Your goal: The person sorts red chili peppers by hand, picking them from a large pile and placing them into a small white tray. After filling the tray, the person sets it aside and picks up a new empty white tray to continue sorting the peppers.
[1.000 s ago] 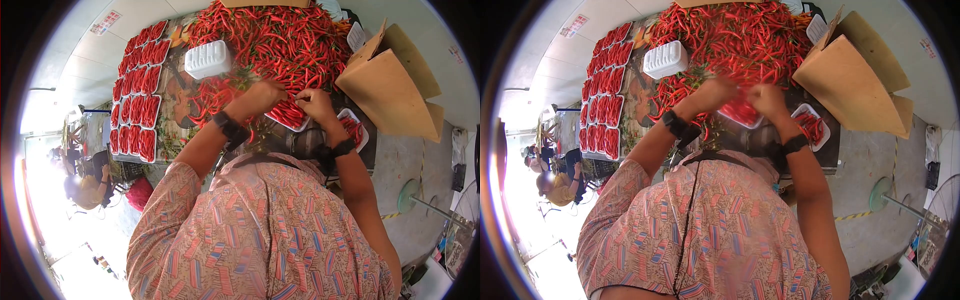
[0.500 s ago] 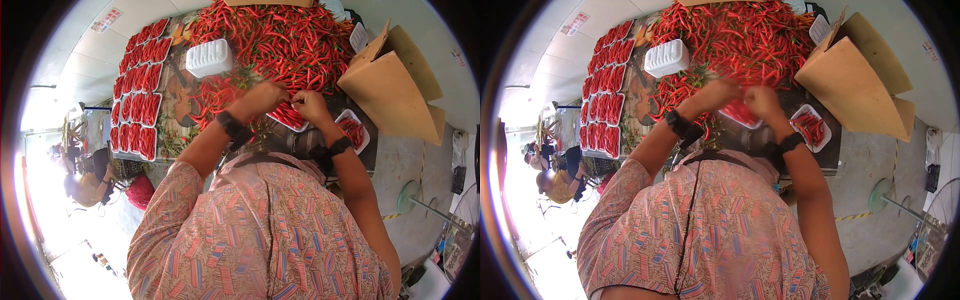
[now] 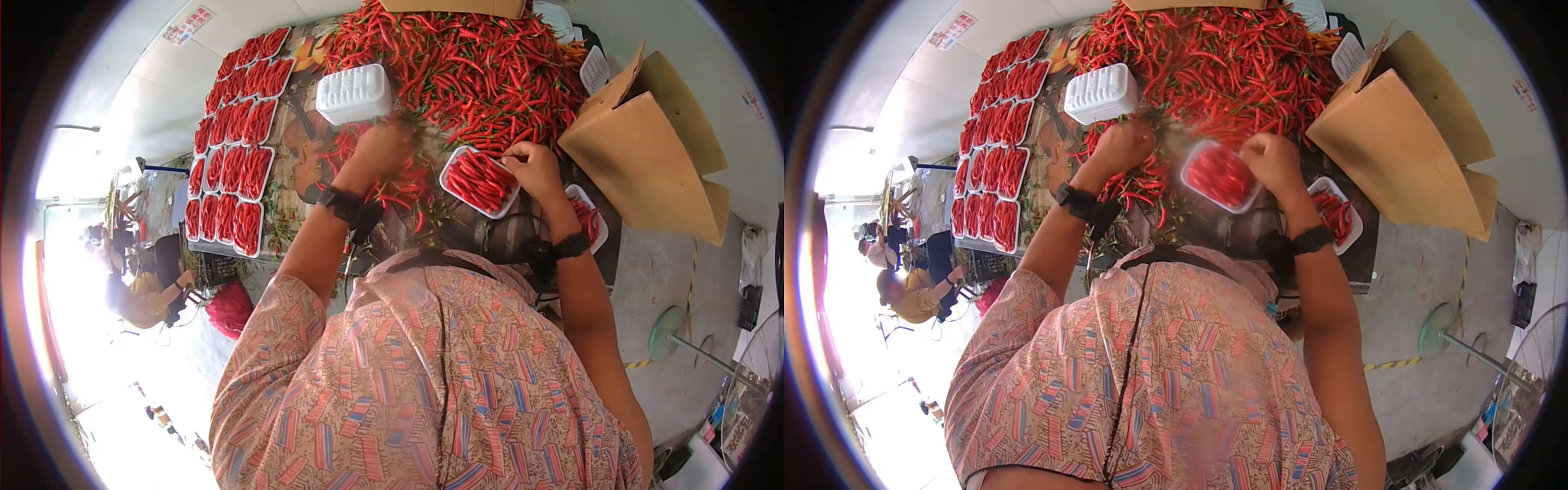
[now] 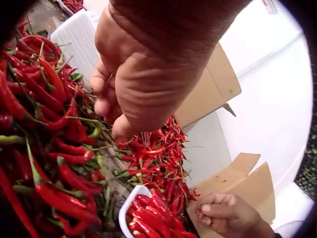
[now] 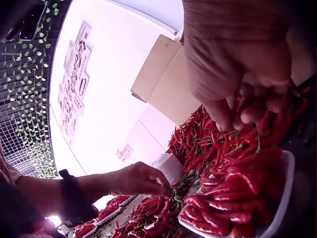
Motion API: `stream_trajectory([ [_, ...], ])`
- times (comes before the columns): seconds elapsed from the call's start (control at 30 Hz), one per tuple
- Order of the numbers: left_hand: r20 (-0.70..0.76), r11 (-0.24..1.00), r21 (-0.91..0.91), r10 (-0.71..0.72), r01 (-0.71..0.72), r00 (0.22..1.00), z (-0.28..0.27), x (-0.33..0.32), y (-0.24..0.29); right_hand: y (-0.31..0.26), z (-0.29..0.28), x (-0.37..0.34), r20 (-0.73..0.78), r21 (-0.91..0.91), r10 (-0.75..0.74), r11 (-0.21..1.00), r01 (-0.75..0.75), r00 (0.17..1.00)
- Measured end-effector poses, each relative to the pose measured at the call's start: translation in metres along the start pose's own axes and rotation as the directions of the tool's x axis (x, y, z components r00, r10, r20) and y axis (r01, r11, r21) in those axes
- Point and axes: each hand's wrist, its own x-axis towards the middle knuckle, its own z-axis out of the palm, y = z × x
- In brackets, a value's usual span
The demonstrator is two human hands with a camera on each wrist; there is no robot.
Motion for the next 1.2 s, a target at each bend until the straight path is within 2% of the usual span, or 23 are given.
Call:
stream_trajectory([
  [0.03,0.087,0.994,0.083,-0.073,0.065,0.994,0.003,-0.002,-0.002,-0.002,-0.001,0.000,0.011,0.001,0.005,1.000,-0.005,1.000],
  [0.07,0.086,0.994,0.083,-0.073,0.065,0.994,0.007,-0.005,-0.003,-0.003,-0.001,0.000,0.021,0.001,0.010,1.000,-0.010,1.000],
  [0.13,0.156,0.992,0.063,-0.119,0.110,0.981,0.008,-0.012,0.002,-0.007,0.001,-0.002,0.023,-0.001,-0.009,1.000,0.009,1.000],
  [0.27,0.139,0.988,0.025,-0.155,0.153,0.978,-0.006,-0.018,0.016,-0.014,0.001,-0.008,0.032,-0.004,-0.035,0.999,0.035,0.999],
  [0.33,0.225,0.982,-0.002,-0.186,0.191,0.956,-0.018,-0.019,0.025,-0.021,0.000,-0.011,0.039,-0.001,-0.027,1.000,0.028,0.999],
  [0.37,0.220,0.982,0.000,-0.186,0.190,0.958,-0.014,-0.020,0.023,-0.023,-0.001,-0.012,0.052,0.002,-0.010,1.000,0.010,0.999],
  [0.43,0.037,0.997,0.021,-0.074,0.074,0.997,-0.001,-0.024,0.017,-0.023,0.003,-0.011,0.057,-0.001,-0.045,0.999,0.045,0.997],
  [0.57,0.053,0.998,0.042,-0.059,0.057,0.997,0.003,-0.018,0.007,-0.026,0.010,-0.010,0.069,0.043,-0.146,0.989,0.143,0.987],
  [0.63,-0.006,0.982,-0.188,0.003,-0.004,1.000,-0.008,-0.016,0.005,-0.030,0.012,-0.008,0.083,0.069,-0.153,0.987,0.148,0.985],
  [0.67,-0.008,0.982,-0.189,0.002,-0.003,1.000,-0.010,-0.014,0.005,-0.032,0.013,-0.006,0.098,0.096,-0.163,0.983,0.154,0.982],
  [0.7,0.059,0.883,-0.461,-0.064,0.084,0.996,-0.013,-0.011,0.007,-0.037,0.014,-0.003,0.097,0.095,-0.167,0.983,0.157,0.981],
  [0.73,0.143,0.704,-0.688,-0.105,0.175,0.984,-0.016,-0.010,0.009,-0.042,0.015,0.000,0.117,0.173,-0.164,0.975,0.143,0.979],
  [0.77,0.142,0.705,-0.688,-0.104,0.174,0.984,-0.017,-0.009,0.012,-0.047,0.016,0.003,0.137,0.248,-0.162,0.961,0.124,0.977],
  [0.8,0.117,0.665,-0.736,-0.059,0.126,0.991,-0.021,-0.009,0.020,-0.052,0.017,0.006,0.137,0.248,-0.161,0.961,0.124,0.977],
  [0.87,0.090,0.620,-0.781,-0.013,0.079,0.996,-0.018,-0.006,0.028,-0.061,0.020,0.011,0.231,0.446,-0.018,0.891,-0.090,0.973],
  [0.93,-0.016,0.526,-0.849,0.077,-0.054,0.997,-0.011,-0.002,0.031,-0.061,0.027,0.015,0.236,0.509,-0.009,0.853,-0.116,0.972],
  [0.97,-0.016,0.525,-0.849,0.077,-0.054,0.997,-0.008,-0.001,0.031,-0.061,0.029,0.016,0.243,0.570,-0.003,0.809,-0.141,0.970],
  [1.07,0.002,0.537,-0.842,0.097,-0.051,0.995,-0.015,-0.001,0.037,-0.064,0.029,0.014,0.277,0.630,0.010,0.753,-0.189,0.961],
  [1.13,0.074,0.498,-0.867,0.103,0.014,0.992,-0.016,-0.001,0.038,-0.066,0.024,0.013,0.291,0.600,0.008,0.778,-0.189,0.957],
  [1.2,0.064,0.522,-0.853,0.121,-0.009,0.991,-0.015,0.000,0.038,-0.066,0.023,0.012,0.300,0.569,0.009,0.801,-0.187,0.954],
])
